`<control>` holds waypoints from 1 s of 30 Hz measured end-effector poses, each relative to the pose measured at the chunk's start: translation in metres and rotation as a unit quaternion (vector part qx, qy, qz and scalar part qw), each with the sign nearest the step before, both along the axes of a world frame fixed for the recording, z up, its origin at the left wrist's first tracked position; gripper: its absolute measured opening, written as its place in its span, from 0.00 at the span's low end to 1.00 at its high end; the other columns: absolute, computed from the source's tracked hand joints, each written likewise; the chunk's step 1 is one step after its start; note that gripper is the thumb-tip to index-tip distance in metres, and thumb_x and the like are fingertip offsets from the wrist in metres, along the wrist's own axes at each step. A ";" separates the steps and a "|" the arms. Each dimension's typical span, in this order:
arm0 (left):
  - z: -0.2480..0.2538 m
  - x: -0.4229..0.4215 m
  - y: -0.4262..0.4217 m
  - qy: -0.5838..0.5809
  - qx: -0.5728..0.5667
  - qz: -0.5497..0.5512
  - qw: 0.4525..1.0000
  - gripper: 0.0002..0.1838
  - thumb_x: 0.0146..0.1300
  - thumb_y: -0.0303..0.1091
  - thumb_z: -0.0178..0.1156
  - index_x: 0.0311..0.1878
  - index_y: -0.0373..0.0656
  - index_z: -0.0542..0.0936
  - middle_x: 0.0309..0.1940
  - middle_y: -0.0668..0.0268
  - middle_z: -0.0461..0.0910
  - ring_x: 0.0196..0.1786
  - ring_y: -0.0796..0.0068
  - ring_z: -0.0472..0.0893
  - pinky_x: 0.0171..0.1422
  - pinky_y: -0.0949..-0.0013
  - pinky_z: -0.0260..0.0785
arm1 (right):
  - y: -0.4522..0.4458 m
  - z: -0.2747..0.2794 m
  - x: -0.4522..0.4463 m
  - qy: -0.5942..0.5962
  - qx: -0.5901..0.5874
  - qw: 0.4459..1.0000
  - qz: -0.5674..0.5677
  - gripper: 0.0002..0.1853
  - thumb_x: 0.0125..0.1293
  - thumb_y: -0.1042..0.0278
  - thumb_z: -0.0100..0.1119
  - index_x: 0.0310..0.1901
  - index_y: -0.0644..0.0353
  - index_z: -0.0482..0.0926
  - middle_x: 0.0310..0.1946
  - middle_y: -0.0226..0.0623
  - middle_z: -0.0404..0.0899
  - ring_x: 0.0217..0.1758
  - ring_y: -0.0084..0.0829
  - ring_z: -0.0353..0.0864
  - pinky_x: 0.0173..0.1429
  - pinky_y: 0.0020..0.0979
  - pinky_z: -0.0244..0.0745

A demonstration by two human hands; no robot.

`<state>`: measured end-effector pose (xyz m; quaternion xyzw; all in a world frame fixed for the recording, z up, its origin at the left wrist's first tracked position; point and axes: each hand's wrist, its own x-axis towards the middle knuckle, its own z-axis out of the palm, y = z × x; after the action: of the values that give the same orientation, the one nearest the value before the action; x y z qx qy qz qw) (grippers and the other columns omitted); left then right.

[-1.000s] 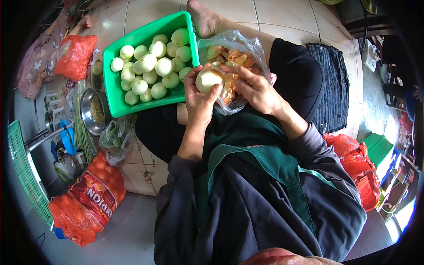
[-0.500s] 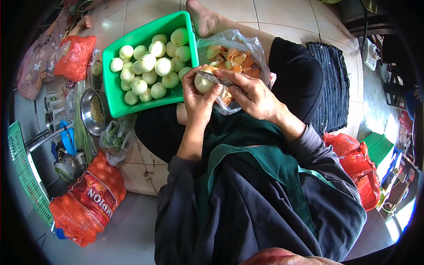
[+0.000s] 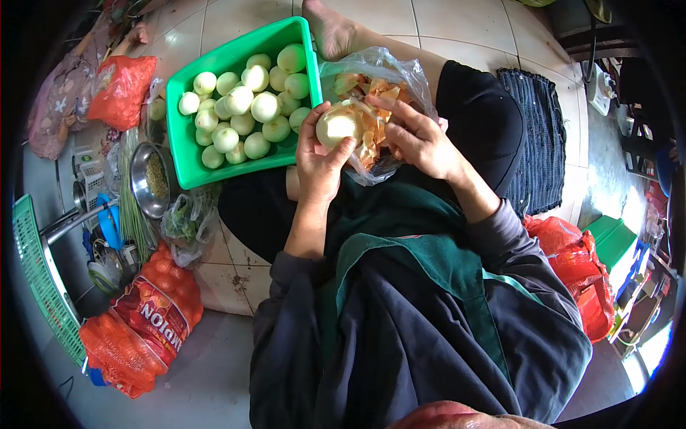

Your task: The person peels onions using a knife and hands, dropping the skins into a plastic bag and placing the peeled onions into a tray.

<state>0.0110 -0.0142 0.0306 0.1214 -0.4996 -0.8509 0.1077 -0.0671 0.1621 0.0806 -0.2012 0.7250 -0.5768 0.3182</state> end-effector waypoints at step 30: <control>-0.001 0.000 -0.005 0.033 -0.003 -0.079 0.996 0.33 0.55 0.32 0.68 0.61 0.42 0.62 0.66 0.59 0.63 0.64 0.68 0.67 0.66 0.63 0.64 | 0.003 -0.036 -0.009 0.235 -0.009 0.971 0.049 0.21 0.67 0.75 0.46 0.61 0.63 0.71 0.60 0.49 0.71 0.62 0.41 0.73 0.65 0.34 0.67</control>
<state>0.0108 -0.0195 0.0294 0.0536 -0.5060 -0.8590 0.0569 -0.0757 0.1655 0.0444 -0.3689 0.7635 -0.5037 0.1652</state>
